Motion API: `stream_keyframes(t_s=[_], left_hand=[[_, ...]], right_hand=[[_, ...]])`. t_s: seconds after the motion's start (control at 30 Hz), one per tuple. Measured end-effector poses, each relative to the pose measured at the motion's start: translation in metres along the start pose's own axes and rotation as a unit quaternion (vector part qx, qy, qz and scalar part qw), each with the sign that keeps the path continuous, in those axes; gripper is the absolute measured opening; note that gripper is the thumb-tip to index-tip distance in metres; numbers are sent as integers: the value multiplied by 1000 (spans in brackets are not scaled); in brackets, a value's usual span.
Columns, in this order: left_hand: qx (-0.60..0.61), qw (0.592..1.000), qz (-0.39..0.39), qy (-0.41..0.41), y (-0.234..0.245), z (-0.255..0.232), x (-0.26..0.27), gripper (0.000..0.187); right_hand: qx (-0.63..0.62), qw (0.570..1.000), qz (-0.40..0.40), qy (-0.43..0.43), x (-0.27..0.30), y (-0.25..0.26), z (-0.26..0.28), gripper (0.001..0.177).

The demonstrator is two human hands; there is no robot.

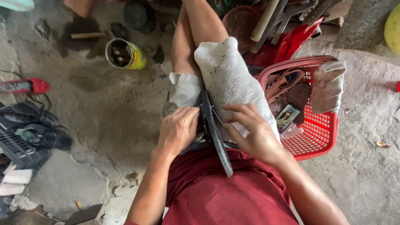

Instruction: The person sits and sews a black sandal using a needle and white thread. They repeatedly pull the thread through the sandal's sole and upper, tightening the stitches by hand.

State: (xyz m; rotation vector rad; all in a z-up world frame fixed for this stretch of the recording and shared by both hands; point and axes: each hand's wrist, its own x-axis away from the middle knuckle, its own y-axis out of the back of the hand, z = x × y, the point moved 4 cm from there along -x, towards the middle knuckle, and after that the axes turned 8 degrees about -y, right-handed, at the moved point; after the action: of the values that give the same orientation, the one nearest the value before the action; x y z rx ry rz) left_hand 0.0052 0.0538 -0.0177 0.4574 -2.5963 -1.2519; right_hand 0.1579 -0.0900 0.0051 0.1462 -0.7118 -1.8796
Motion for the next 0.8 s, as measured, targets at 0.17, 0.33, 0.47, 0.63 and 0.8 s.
stream_keyframes(t_s=[0.17, 0.33, 0.47, 0.63, 0.8], left_hand=[[109, 993, 51, 18, 3, 4, -1, 17], [206, 975, 80, 24, 19, 2, -4, 23], [194, 978, 68, 19, 8, 9, -1, 28], [153, 986, 72, 1, -1, 15, 3, 31], [142, 987, 70, -22, -1, 19, 0, 34]], right_hand=[[-349, 918, 142, -126, 1, 16, 2, 25], [-447, 876, 113, -144, -5, 0, -12, 22], [-198, 949, 79, -233, -20, -5, -11, 15], [-26, 971, 134, -198, -31, -9, 0, 26], [7, 972, 170, -164, -38, -9, 4, 35]])
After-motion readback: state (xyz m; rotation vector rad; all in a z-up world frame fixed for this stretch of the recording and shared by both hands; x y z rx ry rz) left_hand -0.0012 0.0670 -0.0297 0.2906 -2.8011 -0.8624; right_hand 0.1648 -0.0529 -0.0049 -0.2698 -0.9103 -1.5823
